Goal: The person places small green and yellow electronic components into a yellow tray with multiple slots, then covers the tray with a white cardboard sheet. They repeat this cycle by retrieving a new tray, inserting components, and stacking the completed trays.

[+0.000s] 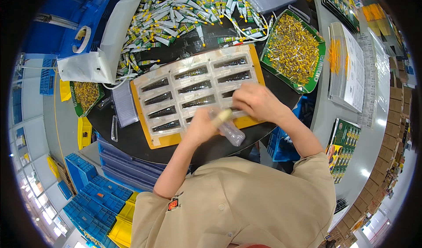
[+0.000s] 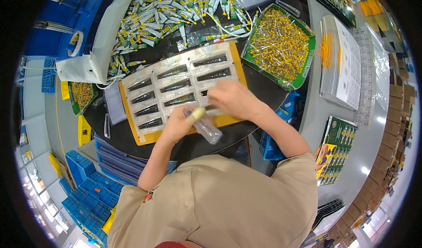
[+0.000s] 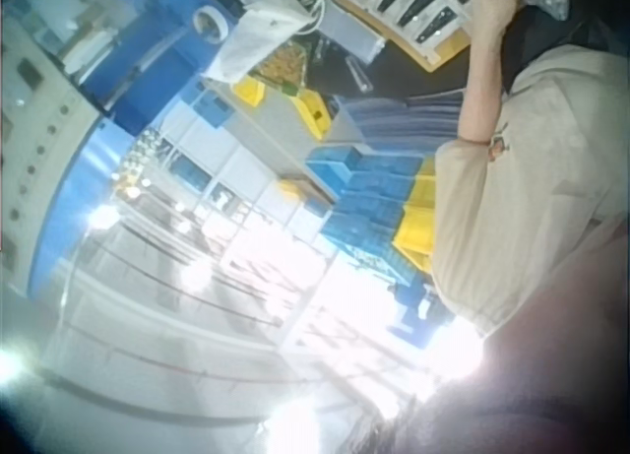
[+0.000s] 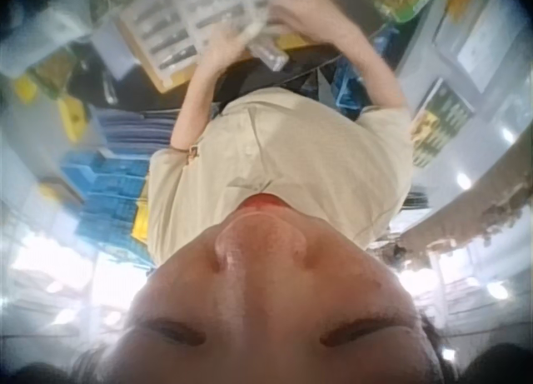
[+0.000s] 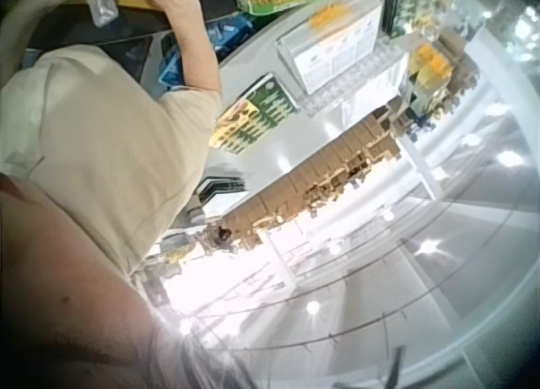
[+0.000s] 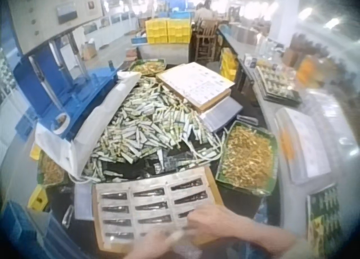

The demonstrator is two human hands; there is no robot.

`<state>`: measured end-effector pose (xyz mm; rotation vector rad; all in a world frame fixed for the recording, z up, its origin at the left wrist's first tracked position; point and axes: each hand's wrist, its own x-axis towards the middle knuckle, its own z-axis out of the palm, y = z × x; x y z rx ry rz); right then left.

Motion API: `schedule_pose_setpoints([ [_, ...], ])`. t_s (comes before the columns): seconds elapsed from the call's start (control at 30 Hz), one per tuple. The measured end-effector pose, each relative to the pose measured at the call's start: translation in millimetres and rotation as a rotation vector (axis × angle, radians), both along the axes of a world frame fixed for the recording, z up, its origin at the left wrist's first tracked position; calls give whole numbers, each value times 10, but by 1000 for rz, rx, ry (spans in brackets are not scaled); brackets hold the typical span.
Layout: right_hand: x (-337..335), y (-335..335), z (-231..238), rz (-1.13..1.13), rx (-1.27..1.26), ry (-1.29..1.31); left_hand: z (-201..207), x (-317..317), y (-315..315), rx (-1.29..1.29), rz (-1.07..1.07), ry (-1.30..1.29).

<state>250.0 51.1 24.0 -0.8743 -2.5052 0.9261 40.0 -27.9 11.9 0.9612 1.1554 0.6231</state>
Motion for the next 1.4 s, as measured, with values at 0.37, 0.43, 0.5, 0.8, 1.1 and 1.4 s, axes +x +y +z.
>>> schedule_pose_setpoints([
  [0.37, 90, -383, 30, -128, 181, -255, 358, -182, -377, 190, -42, 109],
  [0.43, 66, -322, -41, -167, 202, -287, 524, -492, -553, 380, 130, 249],
  [0.5, 54, -117, -84, -75, 210, -62, 542, -917, -702, 482, 406, 652],
  [0.8, -193, 2107, -535, -660, 35, -351, -367, -1890, -902, 471, 640, 1233],
  [1.1, -43, 1772, -288, -696, 124, 122, -192, -646, 411, 896, -201, 1087],
  [1.4, 297, 645, -122, -83, 526, -92, -283, -699, 1125, 1072, 29, 1055],
])
